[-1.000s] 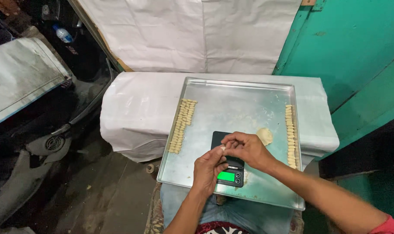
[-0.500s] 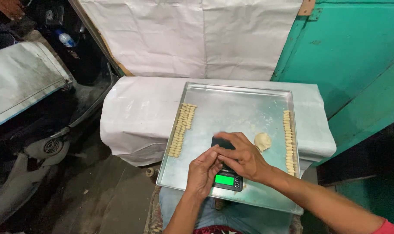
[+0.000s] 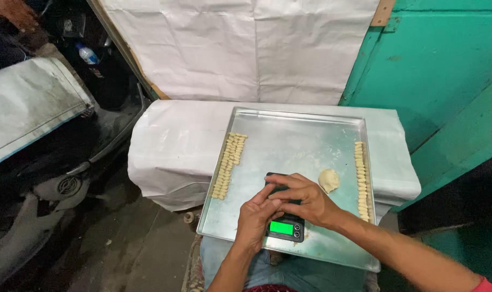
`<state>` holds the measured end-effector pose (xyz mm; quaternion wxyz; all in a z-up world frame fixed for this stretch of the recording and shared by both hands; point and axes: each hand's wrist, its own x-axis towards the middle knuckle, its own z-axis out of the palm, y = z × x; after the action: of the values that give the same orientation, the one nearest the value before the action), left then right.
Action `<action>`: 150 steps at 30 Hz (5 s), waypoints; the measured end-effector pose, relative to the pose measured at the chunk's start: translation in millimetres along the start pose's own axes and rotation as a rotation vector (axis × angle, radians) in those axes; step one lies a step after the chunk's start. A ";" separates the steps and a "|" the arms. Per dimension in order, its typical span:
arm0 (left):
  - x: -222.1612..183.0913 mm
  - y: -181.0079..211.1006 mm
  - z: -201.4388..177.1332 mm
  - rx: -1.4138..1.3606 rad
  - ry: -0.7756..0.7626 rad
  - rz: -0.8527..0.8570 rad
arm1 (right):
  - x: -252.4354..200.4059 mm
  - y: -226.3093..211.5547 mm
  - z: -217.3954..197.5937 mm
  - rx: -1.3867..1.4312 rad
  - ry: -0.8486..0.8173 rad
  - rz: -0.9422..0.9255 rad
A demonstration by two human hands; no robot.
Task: Weighing small pieces of dough on a digital scale and rolling them into uniform log shapes.
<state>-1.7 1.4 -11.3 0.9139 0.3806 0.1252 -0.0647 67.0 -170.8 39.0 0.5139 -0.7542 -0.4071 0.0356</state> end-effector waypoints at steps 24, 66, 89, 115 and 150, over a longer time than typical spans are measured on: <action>-5.0 -15.0 10.7 -0.209 -0.138 -0.013 | 0.7 -26.3 2.6 -0.254 0.081 -0.188; -18.7 -60.1 47.3 -0.207 -0.508 0.339 | -2.1 -55.9 36.3 -0.232 0.193 -0.601; 7.5 -42.5 75.3 -0.613 -0.153 -0.169 | 14.0 -23.6 12.6 -0.717 0.341 -0.262; 18.6 -36.3 18.7 -0.081 0.060 0.239 | 8.0 3.3 -28.3 0.303 0.112 0.658; 190.9 31.9 -166.7 2.165 0.215 1.151 | -16.9 156.6 -98.9 -0.594 0.125 0.849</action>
<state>158.5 138.1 -155.9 0.0074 0.9453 -0.1043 0.3090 192.8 -277.5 -46.7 0.2413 -0.9669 -0.0264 0.0786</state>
